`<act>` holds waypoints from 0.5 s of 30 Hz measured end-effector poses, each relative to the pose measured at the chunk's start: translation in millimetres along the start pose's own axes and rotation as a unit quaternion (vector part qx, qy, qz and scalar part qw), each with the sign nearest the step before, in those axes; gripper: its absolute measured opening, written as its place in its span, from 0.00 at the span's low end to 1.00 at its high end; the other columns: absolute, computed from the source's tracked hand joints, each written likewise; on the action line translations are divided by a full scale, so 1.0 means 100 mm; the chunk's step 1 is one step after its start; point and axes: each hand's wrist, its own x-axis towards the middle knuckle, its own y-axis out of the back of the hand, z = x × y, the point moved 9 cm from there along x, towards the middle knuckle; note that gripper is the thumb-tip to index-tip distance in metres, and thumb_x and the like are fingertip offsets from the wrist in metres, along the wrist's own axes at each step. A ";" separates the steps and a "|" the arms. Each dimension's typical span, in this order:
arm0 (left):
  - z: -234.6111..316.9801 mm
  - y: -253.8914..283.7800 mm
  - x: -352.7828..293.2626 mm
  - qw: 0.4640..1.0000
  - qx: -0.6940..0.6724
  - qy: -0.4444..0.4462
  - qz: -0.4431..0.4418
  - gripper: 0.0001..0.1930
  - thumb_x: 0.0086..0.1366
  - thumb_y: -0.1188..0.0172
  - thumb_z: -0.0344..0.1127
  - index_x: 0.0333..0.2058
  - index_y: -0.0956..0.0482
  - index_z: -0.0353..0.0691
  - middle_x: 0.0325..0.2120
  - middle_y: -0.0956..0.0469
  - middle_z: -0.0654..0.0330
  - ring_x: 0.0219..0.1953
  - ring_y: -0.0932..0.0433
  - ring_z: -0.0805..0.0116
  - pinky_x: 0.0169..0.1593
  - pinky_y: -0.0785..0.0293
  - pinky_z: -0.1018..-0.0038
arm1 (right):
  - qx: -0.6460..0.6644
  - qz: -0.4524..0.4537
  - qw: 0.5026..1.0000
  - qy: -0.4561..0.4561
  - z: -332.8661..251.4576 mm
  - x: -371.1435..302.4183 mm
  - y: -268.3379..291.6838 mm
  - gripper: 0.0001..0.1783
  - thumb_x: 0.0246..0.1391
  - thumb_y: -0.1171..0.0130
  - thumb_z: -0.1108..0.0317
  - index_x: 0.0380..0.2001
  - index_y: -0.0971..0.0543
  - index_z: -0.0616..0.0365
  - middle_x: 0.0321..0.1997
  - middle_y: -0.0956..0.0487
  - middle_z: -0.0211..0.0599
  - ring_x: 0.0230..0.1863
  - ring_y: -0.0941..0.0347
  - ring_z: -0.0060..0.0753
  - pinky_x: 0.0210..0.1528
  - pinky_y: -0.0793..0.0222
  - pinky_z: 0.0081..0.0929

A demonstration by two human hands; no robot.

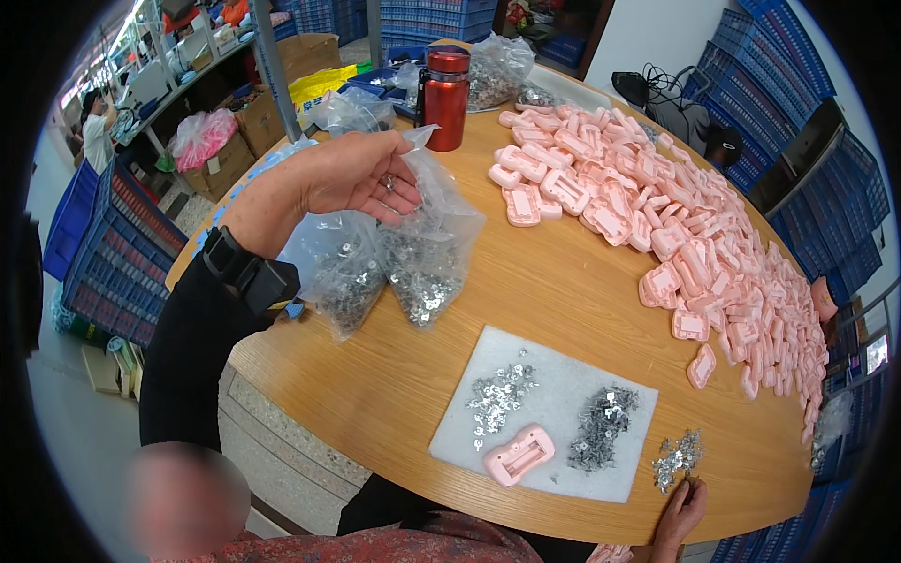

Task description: The person sits at a table and assembles small pink plastic cases by inserting metal components into them. They use a small metal tool to push the components into place and then place the finished units into a pile on the table. The person repeatedly picks up new cases and components to continue the assembly process.

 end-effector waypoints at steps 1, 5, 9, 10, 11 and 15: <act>0.01 -0.01 -0.03 1.000 -0.003 0.001 0.001 0.33 0.72 0.58 0.54 0.52 0.31 0.20 0.45 0.24 0.45 0.42 0.19 0.60 0.47 0.18 0.69 | 0.002 0.001 1.000 -0.001 -0.01 0.00 0.00 0.07 0.66 0.48 0.72 0.38 0.26 0.65 0.34 0.27 0.34 0.37 0.35 0.25 0.44 0.34 0.24; 0.01 0.00 0.00 1.000 0.004 -0.015 0.004 0.43 0.72 0.58 0.64 0.55 0.34 0.17 0.47 0.27 0.43 0.45 0.21 0.61 0.50 0.21 0.68 | 0.001 -0.002 1.000 -0.003 0.02 -0.01 0.00 0.07 0.67 0.49 0.72 0.38 0.26 0.65 0.34 0.27 0.35 0.37 0.34 0.26 0.45 0.34 0.25; 0.03 -0.01 0.01 1.000 0.008 -0.025 0.007 0.49 0.70 0.61 0.70 0.57 0.36 0.15 0.49 0.28 0.42 0.49 0.24 0.61 0.54 0.24 0.67 | -0.006 0.003 1.000 -0.005 -0.03 -0.01 0.00 0.07 0.67 0.49 0.72 0.38 0.26 0.65 0.33 0.26 0.35 0.37 0.34 0.26 0.45 0.34 0.25; 0.03 -0.01 0.02 1.000 0.008 -0.025 0.009 0.50 0.70 0.62 0.70 0.57 0.37 0.15 0.49 0.28 0.41 0.49 0.25 0.61 0.54 0.24 0.67 | -0.006 0.007 1.000 -0.005 -0.02 -0.01 0.01 0.07 0.67 0.49 0.71 0.38 0.26 0.65 0.33 0.26 0.35 0.37 0.34 0.26 0.45 0.34 0.25; 0.03 -0.01 0.02 1.000 0.008 -0.025 0.011 0.50 0.70 0.62 0.71 0.58 0.37 0.14 0.50 0.29 0.41 0.50 0.25 0.61 0.55 0.24 0.66 | -0.008 0.008 1.000 -0.005 -0.02 -0.01 0.01 0.07 0.67 0.49 0.72 0.38 0.26 0.65 0.33 0.26 0.35 0.37 0.34 0.27 0.45 0.34 0.25; 0.02 -0.01 0.03 1.000 0.009 -0.025 0.005 0.52 0.69 0.63 0.72 0.59 0.38 0.14 0.52 0.30 0.39 0.50 0.25 0.61 0.55 0.24 0.67 | -0.018 0.011 1.000 0.008 -0.05 0.00 0.01 0.06 0.66 0.49 0.72 0.38 0.27 0.66 0.33 0.27 0.36 0.37 0.35 0.27 0.44 0.34 0.26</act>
